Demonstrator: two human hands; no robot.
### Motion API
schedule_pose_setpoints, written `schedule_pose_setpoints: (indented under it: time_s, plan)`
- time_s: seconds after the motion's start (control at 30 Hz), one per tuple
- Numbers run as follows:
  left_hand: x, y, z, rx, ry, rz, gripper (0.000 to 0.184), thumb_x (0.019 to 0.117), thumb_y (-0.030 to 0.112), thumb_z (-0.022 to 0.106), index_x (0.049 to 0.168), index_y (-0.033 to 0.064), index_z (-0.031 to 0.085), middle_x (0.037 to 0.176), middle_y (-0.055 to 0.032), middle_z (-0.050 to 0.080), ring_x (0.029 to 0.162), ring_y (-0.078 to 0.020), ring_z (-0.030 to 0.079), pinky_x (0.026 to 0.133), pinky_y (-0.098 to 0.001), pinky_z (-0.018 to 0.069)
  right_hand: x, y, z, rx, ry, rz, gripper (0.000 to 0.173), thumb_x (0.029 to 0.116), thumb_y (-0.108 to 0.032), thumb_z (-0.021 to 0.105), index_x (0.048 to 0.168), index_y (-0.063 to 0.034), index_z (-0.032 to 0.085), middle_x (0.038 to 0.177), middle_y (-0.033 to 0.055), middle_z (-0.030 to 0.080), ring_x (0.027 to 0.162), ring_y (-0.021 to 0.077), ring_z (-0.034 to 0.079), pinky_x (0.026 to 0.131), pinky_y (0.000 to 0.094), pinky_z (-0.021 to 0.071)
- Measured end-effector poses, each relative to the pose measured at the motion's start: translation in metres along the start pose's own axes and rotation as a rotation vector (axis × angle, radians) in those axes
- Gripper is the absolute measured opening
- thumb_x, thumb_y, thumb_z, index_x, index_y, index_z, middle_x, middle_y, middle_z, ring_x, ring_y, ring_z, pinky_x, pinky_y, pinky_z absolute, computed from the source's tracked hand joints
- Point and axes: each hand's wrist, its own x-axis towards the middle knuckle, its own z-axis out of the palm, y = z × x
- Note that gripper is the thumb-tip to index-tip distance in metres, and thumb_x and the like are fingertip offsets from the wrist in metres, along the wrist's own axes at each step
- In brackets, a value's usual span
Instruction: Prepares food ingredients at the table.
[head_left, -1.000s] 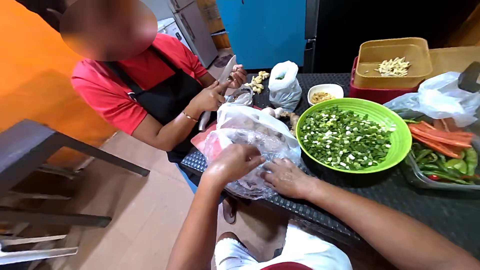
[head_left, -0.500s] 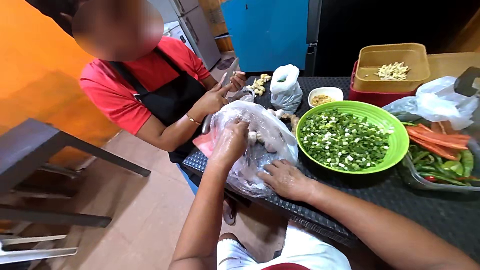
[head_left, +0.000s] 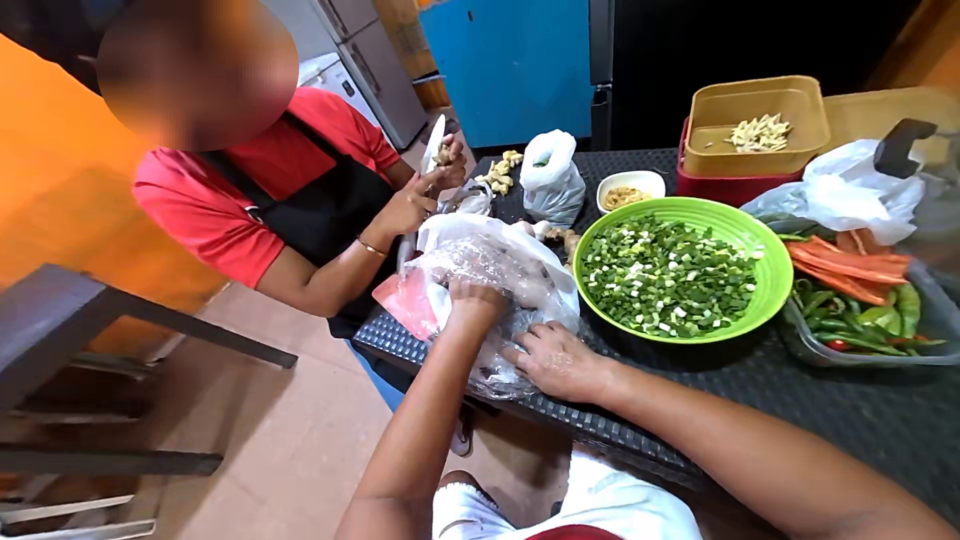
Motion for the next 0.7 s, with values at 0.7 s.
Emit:
schedule_pose_setpoints:
  time_s: [0.7]
  plan:
    - [0.006,-0.001,-0.019,-0.029,-0.116,0.152,0.055,0.0940,0.050,0.067,0.124,0.0048,0.070,0.131,-0.0234,0.065,0.129,-0.0433,0.056,0.103,-0.0698,0.0404,-0.001,0.000,-0.003,0.002,-0.030,0.015,0.042,0.1106,-0.026,0.040,0.147,-0.0102,0.054,0.144,0.0259,0.055,0.132,0.0473,0.052,0.106,0.0651,0.0396]
